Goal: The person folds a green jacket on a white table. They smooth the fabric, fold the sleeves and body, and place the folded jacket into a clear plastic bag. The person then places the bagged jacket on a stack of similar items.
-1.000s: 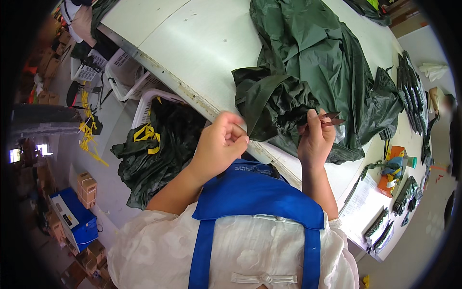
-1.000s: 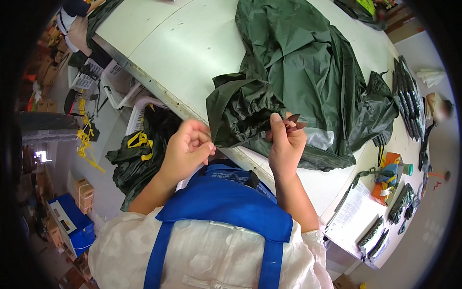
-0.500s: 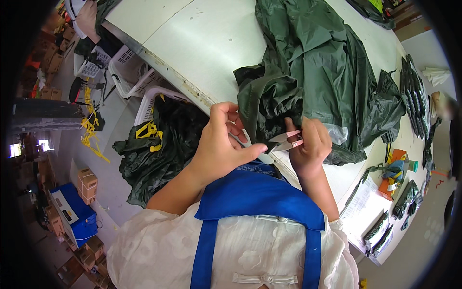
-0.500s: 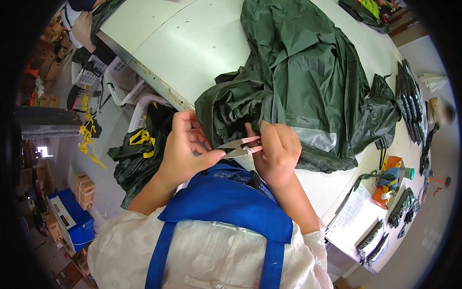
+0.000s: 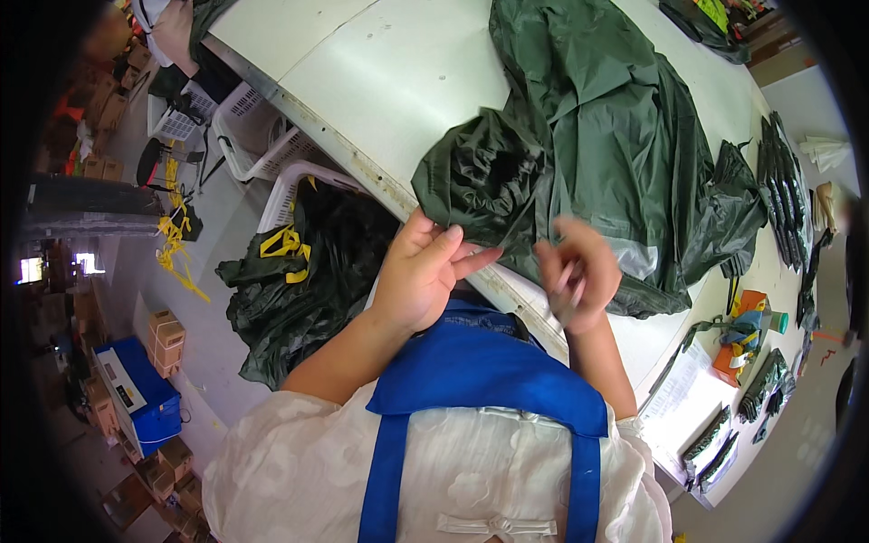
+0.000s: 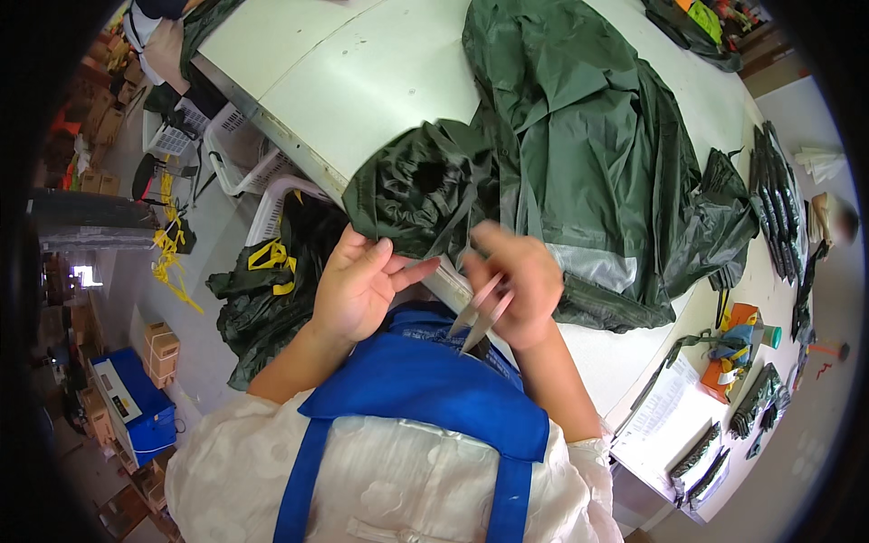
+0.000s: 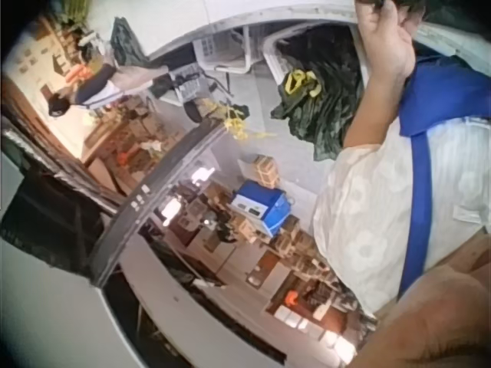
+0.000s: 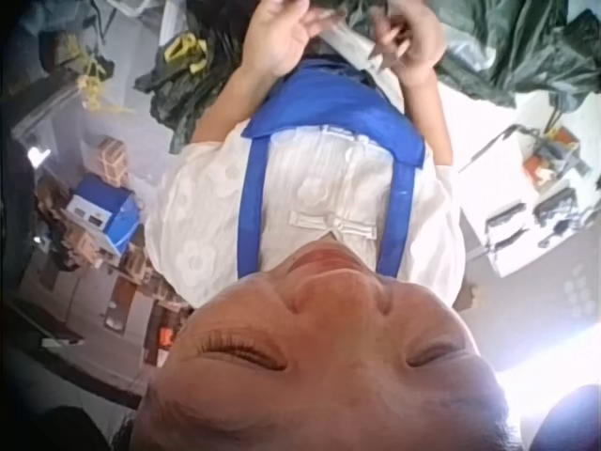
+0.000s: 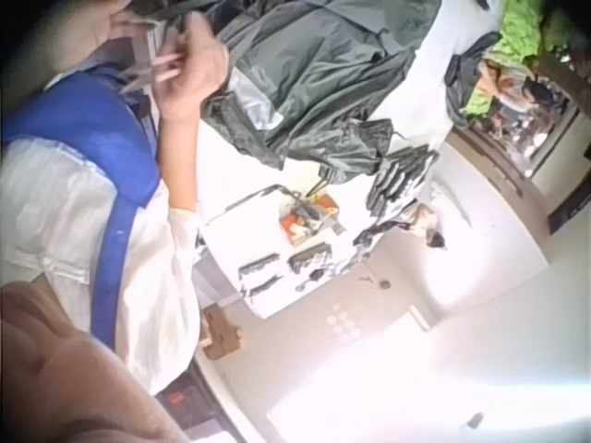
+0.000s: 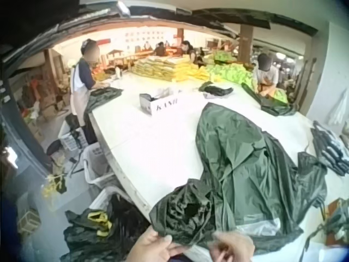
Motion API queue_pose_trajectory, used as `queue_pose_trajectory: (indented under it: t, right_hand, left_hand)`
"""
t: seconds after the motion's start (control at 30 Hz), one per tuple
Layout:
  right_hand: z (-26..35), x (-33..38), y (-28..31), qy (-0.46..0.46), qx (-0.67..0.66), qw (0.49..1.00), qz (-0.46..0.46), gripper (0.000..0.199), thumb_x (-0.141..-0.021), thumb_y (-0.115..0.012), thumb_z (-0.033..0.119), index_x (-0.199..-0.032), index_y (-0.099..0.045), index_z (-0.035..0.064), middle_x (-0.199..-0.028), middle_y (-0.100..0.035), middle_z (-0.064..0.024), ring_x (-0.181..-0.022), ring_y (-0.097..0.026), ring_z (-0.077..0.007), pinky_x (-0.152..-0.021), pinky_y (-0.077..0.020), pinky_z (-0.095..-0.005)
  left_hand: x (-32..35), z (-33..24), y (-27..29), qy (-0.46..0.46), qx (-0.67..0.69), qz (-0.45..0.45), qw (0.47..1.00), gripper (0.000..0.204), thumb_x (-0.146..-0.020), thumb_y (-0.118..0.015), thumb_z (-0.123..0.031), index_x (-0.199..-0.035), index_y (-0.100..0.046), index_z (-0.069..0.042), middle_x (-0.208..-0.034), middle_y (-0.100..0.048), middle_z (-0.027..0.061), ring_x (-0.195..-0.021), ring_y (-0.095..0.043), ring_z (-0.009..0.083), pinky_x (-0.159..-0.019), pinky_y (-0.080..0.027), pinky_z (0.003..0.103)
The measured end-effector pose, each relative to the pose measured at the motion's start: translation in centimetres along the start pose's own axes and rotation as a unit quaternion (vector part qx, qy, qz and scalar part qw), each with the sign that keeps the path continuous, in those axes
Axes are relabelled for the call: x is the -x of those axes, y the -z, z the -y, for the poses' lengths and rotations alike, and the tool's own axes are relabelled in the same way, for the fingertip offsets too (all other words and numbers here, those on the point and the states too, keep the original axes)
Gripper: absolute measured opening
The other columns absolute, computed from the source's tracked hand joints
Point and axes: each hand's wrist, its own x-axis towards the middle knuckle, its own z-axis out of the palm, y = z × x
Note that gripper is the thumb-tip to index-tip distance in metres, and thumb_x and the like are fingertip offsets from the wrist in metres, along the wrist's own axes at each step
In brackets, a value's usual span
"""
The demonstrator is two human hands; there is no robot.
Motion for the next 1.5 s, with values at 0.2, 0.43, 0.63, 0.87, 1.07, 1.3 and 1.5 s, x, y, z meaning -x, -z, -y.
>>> queue_pose_trajectory:
  t: [0.2, 0.43, 0.63, 0.87, 1.07, 1.3, 1.5]
  right_hand:
    - [0.0, -1.3, 0.0, 0.110, 0.067, 0.989, 0.078, 0.028, -0.062, -0.070, 0.012, -0.088, -0.062, 0.0076, -0.057, -0.048, -0.0012, -0.051, -0.050, -0.0201, -0.048, -0.0358, -0.0338]
    - [-0.1, 1.6, -0.5, 0.040, 0.073, 0.990, 0.116, 0.018, -0.068, -0.072, 0.013, -0.076, -0.059, 0.0044, -0.056, -0.048, -0.0070, -0.051, -0.049, -0.0243, -0.049, -0.0369, -0.0351]
    - [2.1, 0.6, 0.7, 0.005, -0.050, 0.999, 0.018, 0.024, -0.075, -0.075, 0.011, -0.095, -0.067, 0.0016, -0.068, -0.061, -0.0056, -0.057, -0.057, -0.0188, -0.053, -0.0418, -0.0292]
    - [3.3, -0.6, 0.0, -0.002, -0.035, 0.999, -0.016, 0.014, -0.074, -0.076, 0.003, -0.084, -0.065, 0.0025, -0.066, -0.056, -0.0026, -0.054, -0.050, -0.0119, -0.050, -0.0400, -0.0228]
    - [3.0, 0.2, 0.6, -0.351, -0.441, 0.825, -0.045, 0.017, -0.086, -0.067, 0.006, -0.098, -0.054, 0.0029, -0.071, -0.050, 0.0036, -0.061, -0.042, -0.0033, -0.054, -0.0339, -0.0193]
    - [-0.2, 3.0, 3.5, -0.231, -0.109, 0.964, 0.079, 0.056, -0.085, -0.064, 0.034, -0.120, -0.037, -0.0008, -0.084, -0.047, -0.0101, -0.068, -0.048, -0.0193, -0.062, -0.0429, -0.0323]
    - [1.9, 0.3, 4.1, -0.192, 0.038, 0.958, 0.210, 0.045, -0.086, -0.065, 0.032, -0.117, -0.048, 0.0050, -0.089, -0.051, -0.0152, -0.075, -0.057, -0.0332, -0.067, -0.0470, -0.0405]
  left_hand:
    - [-0.1, 0.3, 0.5, -0.019, -0.044, 0.033, 0.998, 0.024, -0.095, -0.049, -0.007, -0.119, -0.052, -0.005, -0.117, -0.059, 0.0091, -0.106, -0.058, 0.0203, -0.093, -0.048, 0.040]
    - [-0.1, -0.8, -0.4, 0.061, 0.087, 0.000, 0.994, 0.022, -0.097, -0.046, -0.013, -0.117, -0.048, -0.007, -0.114, -0.060, 0.0105, -0.105, -0.059, 0.0218, -0.092, -0.048, 0.040]
    - [0.0, -0.7, -0.3, 0.007, 0.003, 0.038, 0.999, 0.027, -0.099, -0.043, -0.015, -0.123, -0.039, -0.004, -0.114, -0.060, 0.0163, -0.100, -0.063, 0.0267, -0.091, -0.050, 0.042]
    - [0.1, -0.7, -0.9, -0.007, -0.066, 0.055, 0.996, 0.032, -0.100, -0.042, -0.018, -0.127, -0.036, -0.002, -0.117, -0.058, 0.0197, -0.103, -0.063, 0.0292, -0.093, -0.049, 0.044]
    - [0.3, -0.8, -1.2, 0.034, -0.037, 0.078, 0.996, 0.036, -0.101, -0.038, -0.022, -0.130, -0.034, -0.002, -0.119, -0.057, 0.0224, -0.107, -0.060, 0.0325, -0.095, -0.046, 0.046]
    - [0.5, -0.7, -0.3, 0.009, -0.031, 0.084, 0.996, 0.035, -0.101, -0.033, -0.022, -0.130, -0.035, -0.003, -0.121, -0.056, 0.0218, -0.109, -0.058, 0.0327, -0.094, -0.045, 0.048]
    - [0.3, -0.6, -0.2, 0.006, -0.024, 0.079, 0.997, 0.037, -0.100, -0.035, -0.019, -0.133, -0.034, -0.002, -0.121, -0.057, 0.0184, -0.108, -0.058, 0.0289, -0.094, -0.046, 0.046]
